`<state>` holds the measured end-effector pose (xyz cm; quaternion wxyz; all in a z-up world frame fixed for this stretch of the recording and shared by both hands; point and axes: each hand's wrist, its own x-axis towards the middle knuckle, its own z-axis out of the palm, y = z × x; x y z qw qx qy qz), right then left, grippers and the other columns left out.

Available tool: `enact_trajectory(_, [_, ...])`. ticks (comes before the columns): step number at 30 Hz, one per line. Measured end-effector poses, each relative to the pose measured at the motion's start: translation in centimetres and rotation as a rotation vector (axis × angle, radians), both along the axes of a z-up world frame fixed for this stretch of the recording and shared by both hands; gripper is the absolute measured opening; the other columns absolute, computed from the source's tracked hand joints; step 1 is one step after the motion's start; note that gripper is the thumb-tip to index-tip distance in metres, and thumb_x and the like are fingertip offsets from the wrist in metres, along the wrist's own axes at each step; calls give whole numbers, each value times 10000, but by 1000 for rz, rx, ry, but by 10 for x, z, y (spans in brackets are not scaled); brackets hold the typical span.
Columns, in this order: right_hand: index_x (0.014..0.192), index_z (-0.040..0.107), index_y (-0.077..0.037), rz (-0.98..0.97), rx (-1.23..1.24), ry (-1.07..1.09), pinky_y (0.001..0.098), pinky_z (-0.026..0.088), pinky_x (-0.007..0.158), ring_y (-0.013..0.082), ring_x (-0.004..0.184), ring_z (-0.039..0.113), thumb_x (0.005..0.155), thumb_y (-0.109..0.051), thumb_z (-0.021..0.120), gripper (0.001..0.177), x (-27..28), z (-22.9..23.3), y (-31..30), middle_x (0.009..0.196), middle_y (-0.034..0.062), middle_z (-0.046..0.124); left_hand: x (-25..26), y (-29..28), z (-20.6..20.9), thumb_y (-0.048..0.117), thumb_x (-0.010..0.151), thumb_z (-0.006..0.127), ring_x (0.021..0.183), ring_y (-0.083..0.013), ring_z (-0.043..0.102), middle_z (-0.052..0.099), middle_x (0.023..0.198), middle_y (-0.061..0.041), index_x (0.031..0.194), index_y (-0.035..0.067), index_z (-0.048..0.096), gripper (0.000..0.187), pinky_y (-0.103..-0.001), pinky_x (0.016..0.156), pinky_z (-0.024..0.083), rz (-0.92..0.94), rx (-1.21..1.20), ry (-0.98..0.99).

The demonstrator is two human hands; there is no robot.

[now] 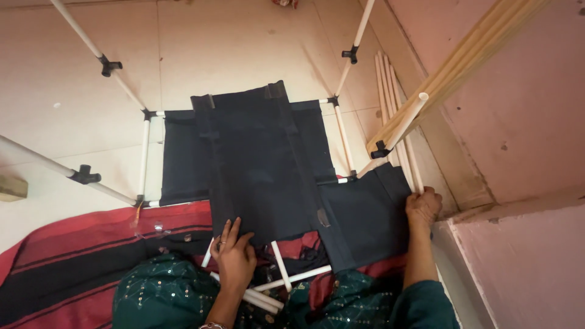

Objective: The person assembles a small folding table by connecting white plastic poles with black corner joints and attaching black fabric panels to the frame. They insert poles into joints, secure the fabric, and adjust the structure while seated on the floor.

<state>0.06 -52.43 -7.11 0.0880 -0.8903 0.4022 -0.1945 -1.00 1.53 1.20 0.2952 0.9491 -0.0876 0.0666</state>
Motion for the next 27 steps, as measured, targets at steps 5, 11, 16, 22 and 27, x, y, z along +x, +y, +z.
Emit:
enact_trajectory(5, [1140,713,-9,27,109,48,504,533,912,471,1032,654,969,-275,687,317,6,3,-8,1107,310,661,0,0,-2,39,757,659,1458,-298,396,565,1449,-129,999,79,770,270,-498,1134,243,9,-26,-32])
enact_trajectory(11, [1139,704,-7,-63,167,130,560,512,873,520,1019,634,943,-291,638,352,14,8,-11,1146,363,620,2,0,-8,45,736,658,1449,-303,409,573,1431,-132,989,86,777,283,-504,1122,264,23,-18,-8])
enact_trajectory(16, [1039,756,17,-18,27,256,559,546,841,498,977,676,950,-357,581,422,8,42,-34,1068,349,673,2,1,-11,34,759,642,1437,-305,430,590,1425,-137,983,83,778,266,-492,1101,290,15,-56,-26])
enact_trajectory(22, [853,806,-4,110,295,224,524,542,796,401,827,727,896,-383,581,443,-47,90,-43,772,216,722,3,-1,-11,28,757,649,1421,-317,441,605,1406,-133,956,73,783,244,-520,1119,287,19,-55,-41])
enact_trajectory(27, [961,758,-3,59,785,130,557,496,674,474,801,666,961,-375,560,421,-110,71,-2,853,262,726,2,-1,-13,28,764,647,1417,-324,450,616,1393,-140,949,69,784,234,-517,1122,300,14,-72,-37])
